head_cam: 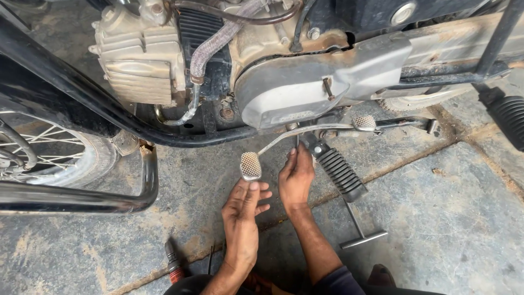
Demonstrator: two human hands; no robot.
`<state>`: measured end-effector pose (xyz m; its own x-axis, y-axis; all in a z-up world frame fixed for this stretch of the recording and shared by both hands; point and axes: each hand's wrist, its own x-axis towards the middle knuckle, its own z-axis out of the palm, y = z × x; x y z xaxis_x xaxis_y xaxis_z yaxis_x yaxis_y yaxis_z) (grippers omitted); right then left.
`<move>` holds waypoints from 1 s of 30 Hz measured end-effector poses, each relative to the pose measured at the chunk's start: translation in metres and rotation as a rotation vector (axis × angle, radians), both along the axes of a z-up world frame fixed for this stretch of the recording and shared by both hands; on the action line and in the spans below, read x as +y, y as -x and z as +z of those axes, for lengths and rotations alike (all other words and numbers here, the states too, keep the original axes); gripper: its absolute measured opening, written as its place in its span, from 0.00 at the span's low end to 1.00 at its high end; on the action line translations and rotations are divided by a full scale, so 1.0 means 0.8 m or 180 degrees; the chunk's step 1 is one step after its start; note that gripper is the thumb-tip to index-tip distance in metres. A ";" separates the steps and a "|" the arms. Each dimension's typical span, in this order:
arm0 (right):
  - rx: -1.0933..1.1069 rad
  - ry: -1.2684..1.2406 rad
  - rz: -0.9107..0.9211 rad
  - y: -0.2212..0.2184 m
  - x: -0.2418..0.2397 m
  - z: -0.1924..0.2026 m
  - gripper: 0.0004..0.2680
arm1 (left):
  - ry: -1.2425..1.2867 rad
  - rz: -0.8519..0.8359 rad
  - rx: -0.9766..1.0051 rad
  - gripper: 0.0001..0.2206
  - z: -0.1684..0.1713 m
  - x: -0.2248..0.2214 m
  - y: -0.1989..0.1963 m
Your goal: Repairing or maintaining a motorcycle by working on the brake pedal or engine components using tools.
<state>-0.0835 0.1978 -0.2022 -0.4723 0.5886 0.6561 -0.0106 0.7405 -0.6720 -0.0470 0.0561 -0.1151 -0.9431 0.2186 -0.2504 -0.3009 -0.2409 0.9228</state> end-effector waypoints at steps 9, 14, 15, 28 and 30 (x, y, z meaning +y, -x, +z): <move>0.0579 0.0760 0.0017 0.064 0.002 -0.015 0.18 | 0.0078 0.0261 -0.0053 0.18 -0.036 0.001 0.049; 0.0925 0.1017 -0.0280 0.098 0.000 -0.039 0.19 | 0.0187 0.0185 -0.0364 0.19 -0.022 0.004 0.061; 0.1116 0.0981 -0.0283 0.099 0.000 -0.036 0.19 | 0.0180 0.0173 -0.0434 0.19 -0.021 0.005 0.059; 0.1452 0.0914 -0.0347 0.144 0.005 -0.075 0.19 | 0.0092 0.0225 -0.0302 0.21 -0.033 0.011 0.052; 0.2055 0.0938 -0.0194 0.180 0.017 -0.133 0.19 | 0.0063 0.0232 -0.0235 0.21 -0.033 0.011 0.052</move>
<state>-0.2272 0.2112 -0.3088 -0.0037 0.7976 0.6031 -0.4384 0.5408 -0.7179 -0.0883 0.0648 -0.1416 -0.9351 0.1445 -0.3234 -0.3506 -0.2464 0.9035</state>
